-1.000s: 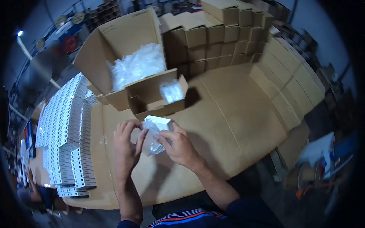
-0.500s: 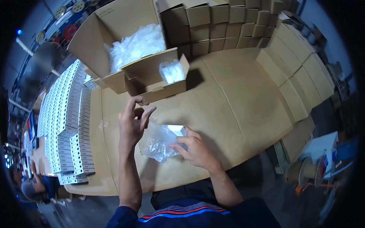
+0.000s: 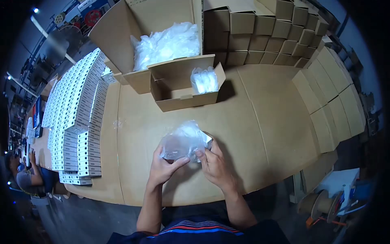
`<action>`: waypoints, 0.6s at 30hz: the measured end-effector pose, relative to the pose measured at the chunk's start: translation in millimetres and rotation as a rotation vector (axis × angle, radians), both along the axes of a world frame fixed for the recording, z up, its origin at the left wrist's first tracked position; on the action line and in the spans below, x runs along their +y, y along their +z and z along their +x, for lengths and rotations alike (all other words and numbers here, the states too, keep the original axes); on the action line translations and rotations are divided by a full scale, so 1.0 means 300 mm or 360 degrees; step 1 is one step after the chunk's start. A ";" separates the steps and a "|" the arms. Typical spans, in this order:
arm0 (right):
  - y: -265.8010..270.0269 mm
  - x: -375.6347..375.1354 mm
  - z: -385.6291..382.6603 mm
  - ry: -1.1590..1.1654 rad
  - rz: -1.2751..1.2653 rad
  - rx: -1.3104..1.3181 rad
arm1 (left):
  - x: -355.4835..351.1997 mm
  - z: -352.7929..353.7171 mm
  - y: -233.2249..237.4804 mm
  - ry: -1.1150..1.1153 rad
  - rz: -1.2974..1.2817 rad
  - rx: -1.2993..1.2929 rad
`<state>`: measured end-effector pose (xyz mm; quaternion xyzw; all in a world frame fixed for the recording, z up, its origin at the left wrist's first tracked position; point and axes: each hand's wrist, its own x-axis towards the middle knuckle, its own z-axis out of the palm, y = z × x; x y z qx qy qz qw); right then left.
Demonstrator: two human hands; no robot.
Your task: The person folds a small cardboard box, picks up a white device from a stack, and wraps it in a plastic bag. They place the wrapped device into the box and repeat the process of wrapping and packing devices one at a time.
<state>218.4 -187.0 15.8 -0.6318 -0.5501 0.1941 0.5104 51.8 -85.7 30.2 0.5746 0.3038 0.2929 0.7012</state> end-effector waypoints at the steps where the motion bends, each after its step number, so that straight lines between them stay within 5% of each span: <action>1: -0.003 0.001 0.001 0.0039 0.0013 -0.0018 | 0.006 0.007 -0.023 -0.0015 0.0030 -0.0040; 3: -0.002 0.007 -0.018 0.0025 0.0030 -0.0063 | -0.026 0.038 -0.046 0.0100 0.0021 -0.0386; 6: -0.003 -0.002 -0.023 0.0093 -0.0047 -0.0071 | -0.028 0.008 -0.100 -0.0016 0.0255 -0.0073; 12: 0.086 -0.045 0.075 0.0136 -0.0337 -0.0175 | -0.023 -0.016 -0.092 -0.0012 0.0201 -0.0259; 16: 0.091 -0.036 0.145 -0.0271 0.0221 0.0299 | -0.025 -0.026 -0.079 0.0045 0.0310 -0.0009; 18: 0.150 0.005 0.132 -0.0180 0.0547 0.0496 | -0.025 -0.028 -0.098 0.0038 0.0365 0.0120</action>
